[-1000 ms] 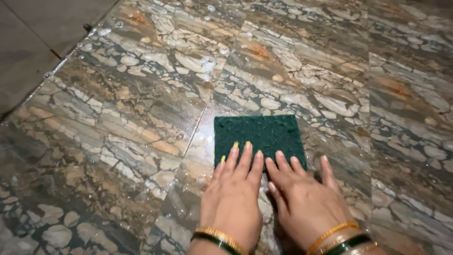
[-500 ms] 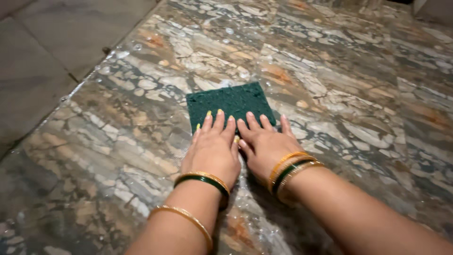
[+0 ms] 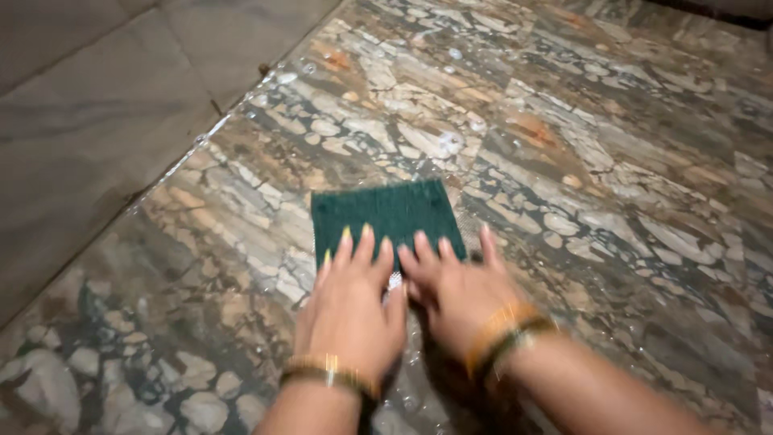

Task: The person scrubs a wet tiled floor by hand using a green scouring pad, moving the pad in circular and linear motions across the surface.

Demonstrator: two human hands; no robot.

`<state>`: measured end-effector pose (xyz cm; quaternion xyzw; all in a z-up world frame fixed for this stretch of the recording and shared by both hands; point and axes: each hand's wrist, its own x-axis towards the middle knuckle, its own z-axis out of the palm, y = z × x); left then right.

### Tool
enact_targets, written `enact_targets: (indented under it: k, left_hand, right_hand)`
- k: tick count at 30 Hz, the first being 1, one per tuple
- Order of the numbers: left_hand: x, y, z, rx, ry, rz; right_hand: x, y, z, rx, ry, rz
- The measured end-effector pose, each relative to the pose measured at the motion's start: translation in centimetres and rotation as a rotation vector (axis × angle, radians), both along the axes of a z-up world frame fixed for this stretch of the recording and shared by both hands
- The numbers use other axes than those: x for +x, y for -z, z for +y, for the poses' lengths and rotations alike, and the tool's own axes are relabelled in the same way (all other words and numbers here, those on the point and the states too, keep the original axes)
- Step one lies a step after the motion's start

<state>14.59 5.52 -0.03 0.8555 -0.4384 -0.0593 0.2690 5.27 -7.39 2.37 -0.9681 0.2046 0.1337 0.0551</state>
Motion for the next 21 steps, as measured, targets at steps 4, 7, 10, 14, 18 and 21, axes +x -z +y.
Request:
enact_targets:
  k: [4, 7, 10, 14, 18, 21]
  left_hand:
    - [5.4, -0.5, -2.8, 0.13, -0.042, 0.038]
    - [6.5, -0.4, -2.8, 0.122, -0.065, 0.055]
    - [4.9, 0.3, -0.7, 0.054, -0.126, 0.017]
    - [0.5, 1.8, 6.0, -0.107, -0.222, -0.045]
    - [0.7, 2.7, 11.4, -0.111, -0.261, -0.105]
    - [3.8, 3.1, 12.6, -0.116, -0.298, -0.146]
  right_hand:
    - [6.3, -0.5, -1.4, -0.019, 0.011, 0.06]
    - [6.9, -0.4, -0.6, -0.07, 0.003, 0.045]
    - [5.1, -0.3, 1.6, -0.084, -0.039, -0.01]
    - [1.6, 0.6, 5.8, -0.006, -0.176, -0.129]
    - [2.6, 1.7, 8.5, 0.047, -0.353, -0.249]
    - [6.4, 1.1, 9.7, 0.091, -0.336, -0.147]
